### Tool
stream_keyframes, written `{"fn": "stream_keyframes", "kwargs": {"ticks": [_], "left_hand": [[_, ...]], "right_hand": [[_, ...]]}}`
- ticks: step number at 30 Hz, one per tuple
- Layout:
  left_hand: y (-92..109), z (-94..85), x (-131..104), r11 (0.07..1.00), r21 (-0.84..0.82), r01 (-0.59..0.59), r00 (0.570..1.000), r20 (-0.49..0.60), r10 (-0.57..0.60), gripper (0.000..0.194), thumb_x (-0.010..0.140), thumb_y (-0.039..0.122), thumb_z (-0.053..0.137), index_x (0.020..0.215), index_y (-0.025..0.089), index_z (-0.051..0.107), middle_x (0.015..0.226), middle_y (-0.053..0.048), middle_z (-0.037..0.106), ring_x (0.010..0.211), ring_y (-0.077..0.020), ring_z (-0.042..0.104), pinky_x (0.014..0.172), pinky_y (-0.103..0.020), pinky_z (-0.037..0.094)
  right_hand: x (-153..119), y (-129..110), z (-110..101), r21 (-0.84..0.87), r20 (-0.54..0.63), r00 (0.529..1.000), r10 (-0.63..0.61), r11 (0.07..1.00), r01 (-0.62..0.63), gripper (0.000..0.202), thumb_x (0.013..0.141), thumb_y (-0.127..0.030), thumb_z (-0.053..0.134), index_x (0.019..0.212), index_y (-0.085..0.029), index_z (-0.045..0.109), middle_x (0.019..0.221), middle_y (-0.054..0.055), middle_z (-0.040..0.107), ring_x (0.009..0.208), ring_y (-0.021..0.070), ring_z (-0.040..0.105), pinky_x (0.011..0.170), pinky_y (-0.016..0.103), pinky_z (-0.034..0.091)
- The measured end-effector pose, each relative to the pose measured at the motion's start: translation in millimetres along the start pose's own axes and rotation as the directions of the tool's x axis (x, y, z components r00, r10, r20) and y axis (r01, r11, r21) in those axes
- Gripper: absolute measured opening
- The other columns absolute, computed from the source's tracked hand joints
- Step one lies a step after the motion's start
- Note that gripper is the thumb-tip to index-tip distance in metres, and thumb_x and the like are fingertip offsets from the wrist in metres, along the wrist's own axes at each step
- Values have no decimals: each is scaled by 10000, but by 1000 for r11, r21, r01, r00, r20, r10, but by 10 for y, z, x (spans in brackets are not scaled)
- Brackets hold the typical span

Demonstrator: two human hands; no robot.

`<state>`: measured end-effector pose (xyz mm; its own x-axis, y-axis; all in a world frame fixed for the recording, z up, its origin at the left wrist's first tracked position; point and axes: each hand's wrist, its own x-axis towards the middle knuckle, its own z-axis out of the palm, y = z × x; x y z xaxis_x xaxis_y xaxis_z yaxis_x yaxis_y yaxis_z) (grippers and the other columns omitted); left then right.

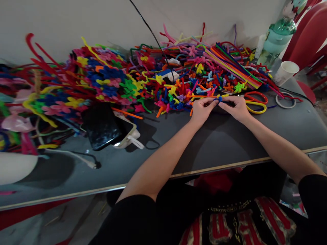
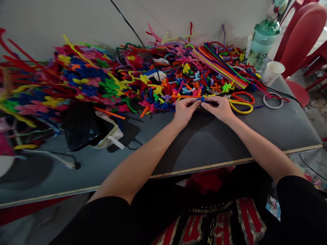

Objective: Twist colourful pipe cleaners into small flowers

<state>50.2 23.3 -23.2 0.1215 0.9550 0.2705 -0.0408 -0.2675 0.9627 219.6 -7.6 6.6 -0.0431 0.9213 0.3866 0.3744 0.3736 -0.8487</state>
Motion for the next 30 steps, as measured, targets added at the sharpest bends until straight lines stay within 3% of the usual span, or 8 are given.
{"fn": "stream_keyframes", "kwargs": {"ticks": [6, 10, 16, 20, 24, 30], "left_hand": [[106, 10, -59, 990, 104, -94, 993, 79, 86, 181, 788, 342, 781, 905, 208, 812, 932, -53, 803, 899, -237, 758, 836, -384, 614], [126, 23, -70, 994, 87, -72, 996, 54, 67, 197, 786, 350, 779, 902, 195, 815, 885, -60, 803, 849, -242, 759, 771, -365, 613], [82, 20, -58, 998, 67, 14, 994, 105, -21, 294, 755, 440, 799, 888, 178, 817, 859, -80, 800, 805, -234, 750, 755, -358, 601], [101, 41, -74, 998, 50, 24, 996, 87, -29, 296, 734, 449, 815, 862, 182, 814, 866, -74, 800, 820, -231, 744, 771, -365, 598], [119, 59, -69, 993, -69, 93, 995, 51, -90, 239, 720, 392, 826, 877, 212, 818, 910, -56, 804, 861, -223, 744, 824, -379, 599], [106, 72, -35, 984, -113, 136, 991, 15, -136, 209, 691, 365, 845, 838, 219, 819, 870, -44, 803, 809, -208, 735, 804, -372, 596]], "right_hand": [[-43, -64, -48, -128, -69, 996, -61, 990, 52, 233, 798, -399, 725, 786, -171, 774, 795, 61, 769, 743, 195, 708, 721, 336, 558], [-49, -54, -41, -89, -72, 995, -67, 994, 60, 199, 799, -362, 716, 842, -179, 781, 860, 63, 781, 795, 200, 717, 752, 344, 573], [-69, -96, -18, -61, -19, 996, -87, 994, 85, 181, 790, -312, 697, 873, -182, 791, 826, 48, 776, 695, 150, 682, 638, 279, 553], [-40, -26, -6, 55, -46, 998, -30, 998, 32, 203, 786, -363, 711, 848, -183, 782, 854, 52, 771, 798, 176, 709, 744, 319, 581], [-9, 28, 11, 178, -21, 995, 100, 980, -94, 234, 792, -410, 705, 814, -187, 773, 808, 39, 744, 822, 190, 703, 762, 331, 584], [-22, 15, 0, 104, -52, 993, 103, 990, -97, 288, 814, -466, 694, 820, -195, 794, 799, 25, 759, 788, 220, 700, 756, 371, 571]]}}
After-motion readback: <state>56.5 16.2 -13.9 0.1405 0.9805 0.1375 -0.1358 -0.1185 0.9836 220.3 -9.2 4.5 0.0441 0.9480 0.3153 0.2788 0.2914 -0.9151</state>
